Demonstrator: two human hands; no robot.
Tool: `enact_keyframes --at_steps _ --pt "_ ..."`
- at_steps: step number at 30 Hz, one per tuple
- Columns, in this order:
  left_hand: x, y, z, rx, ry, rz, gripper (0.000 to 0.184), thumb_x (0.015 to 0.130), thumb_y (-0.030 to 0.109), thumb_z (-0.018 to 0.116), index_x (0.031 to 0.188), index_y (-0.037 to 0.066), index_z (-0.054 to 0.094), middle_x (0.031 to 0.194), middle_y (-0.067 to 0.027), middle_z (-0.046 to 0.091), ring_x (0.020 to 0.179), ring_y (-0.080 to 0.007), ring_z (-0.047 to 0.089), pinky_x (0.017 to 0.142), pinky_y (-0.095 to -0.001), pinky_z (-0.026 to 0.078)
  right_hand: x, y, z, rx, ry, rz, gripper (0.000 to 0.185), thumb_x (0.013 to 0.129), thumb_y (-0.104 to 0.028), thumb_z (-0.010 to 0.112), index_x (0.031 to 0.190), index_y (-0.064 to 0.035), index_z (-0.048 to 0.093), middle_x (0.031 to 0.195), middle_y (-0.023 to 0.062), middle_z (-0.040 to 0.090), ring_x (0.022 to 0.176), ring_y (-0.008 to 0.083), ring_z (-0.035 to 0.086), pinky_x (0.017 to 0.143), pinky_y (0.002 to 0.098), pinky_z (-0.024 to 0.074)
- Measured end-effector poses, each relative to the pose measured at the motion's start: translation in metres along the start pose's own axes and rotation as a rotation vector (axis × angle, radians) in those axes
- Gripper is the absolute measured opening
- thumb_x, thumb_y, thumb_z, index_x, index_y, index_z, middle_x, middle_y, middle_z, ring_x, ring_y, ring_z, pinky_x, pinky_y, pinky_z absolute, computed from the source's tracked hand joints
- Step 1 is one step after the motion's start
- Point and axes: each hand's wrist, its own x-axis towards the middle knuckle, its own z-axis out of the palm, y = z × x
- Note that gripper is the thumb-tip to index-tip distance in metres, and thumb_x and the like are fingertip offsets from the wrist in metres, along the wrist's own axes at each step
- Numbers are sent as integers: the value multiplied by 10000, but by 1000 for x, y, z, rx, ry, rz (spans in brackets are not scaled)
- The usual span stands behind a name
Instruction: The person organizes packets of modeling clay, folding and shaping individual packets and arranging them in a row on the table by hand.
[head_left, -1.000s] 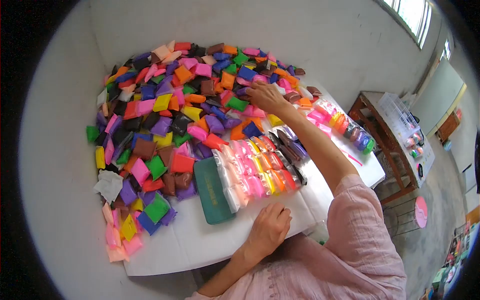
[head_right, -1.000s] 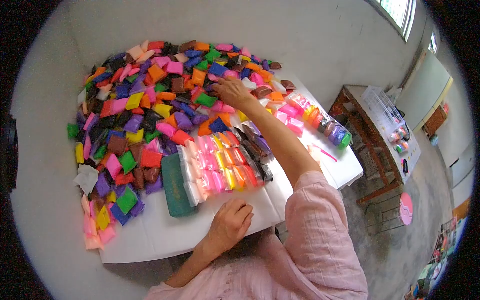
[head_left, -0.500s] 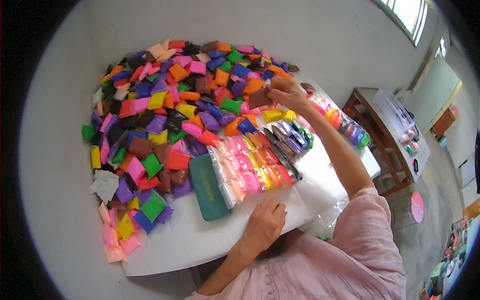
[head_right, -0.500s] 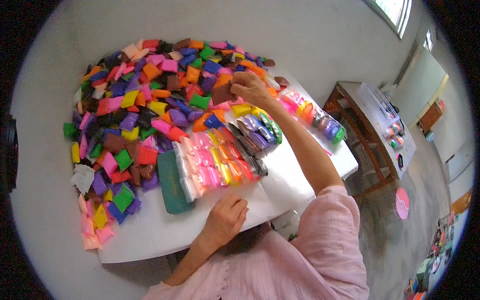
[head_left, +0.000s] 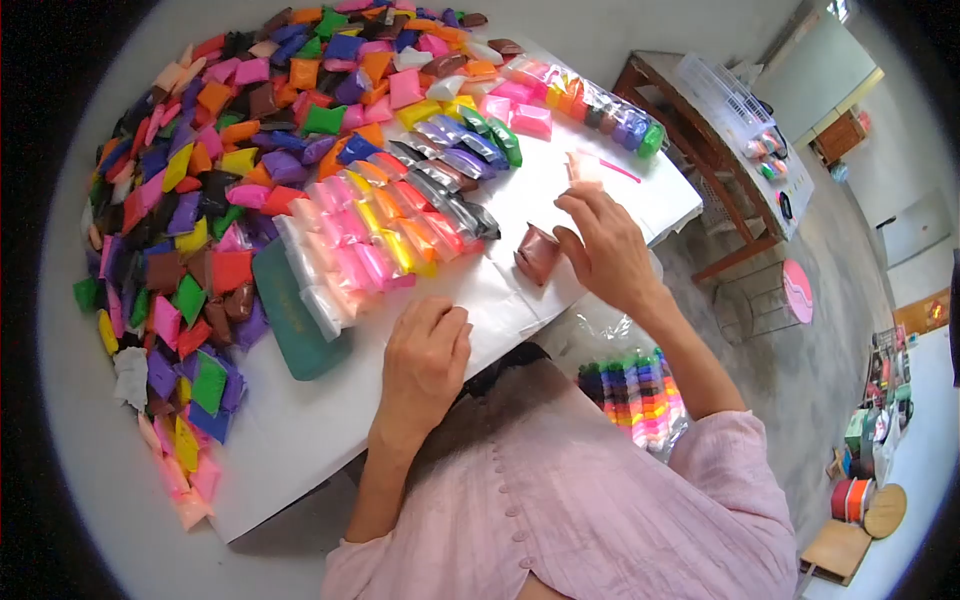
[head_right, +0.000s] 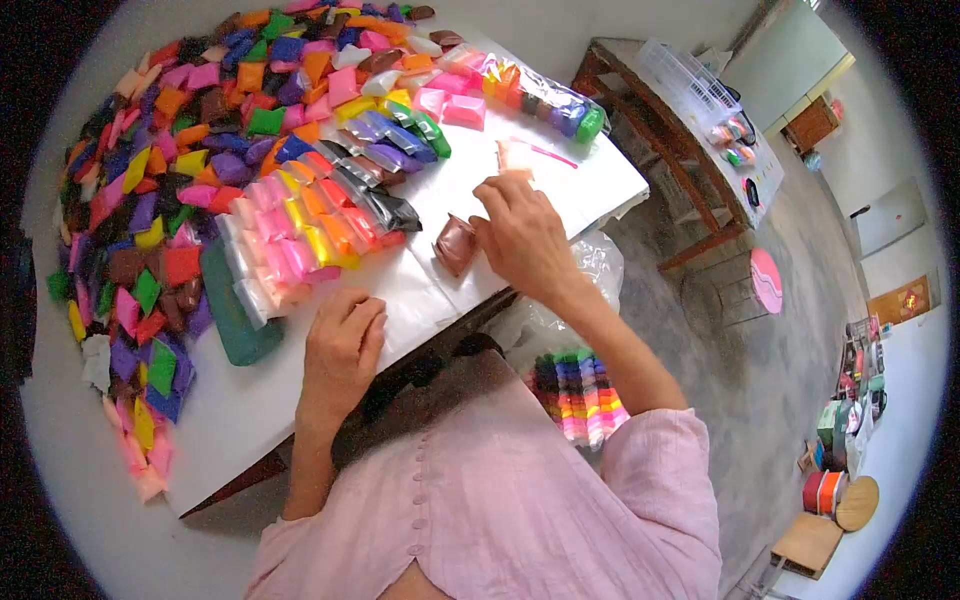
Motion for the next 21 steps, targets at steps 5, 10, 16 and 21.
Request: enact_keyframes --at_steps 5,10,16,21 --pt "-1 -1 2 17 -7 -3 153 851 45 639 994 -6 614 1001 -142 574 935 -331 575 847 -426 466 -27 -23 13 41 -184 -164 566 968 -251 549 1434 31 394 1503 216 382 1403 342 373 1166 471 278" --pt "1 0 3 24 -17 -25 156 849 37 644 996 -12 618 995 -145 573 918 -330 577 826 -421 471 -31 -20 17 70 -182 -168 589 931 -265 592 1395 59 427 1492 220 389 1425 349 332 1186 479 229" --pt "4 -1 5 24 -29 -37 165 845 29 651 1001 -14 619 988 -141 567 908 -325 577 813 -414 471 -29 -30 22 -61 -181 -158 633 893 -359 626 1362 39 475 1452 206 434 1400 337 365 1165 578 192" --pt "6 0 5 28 -37 -45 173 842 30 656 1006 -12 621 983 -138 564 904 -321 577 808 -411 471 -23 -36 21 -97 -200 -140 654 880 -388 632 1361 29 481 1432 193 452 1386 323 383 1154 638 139"
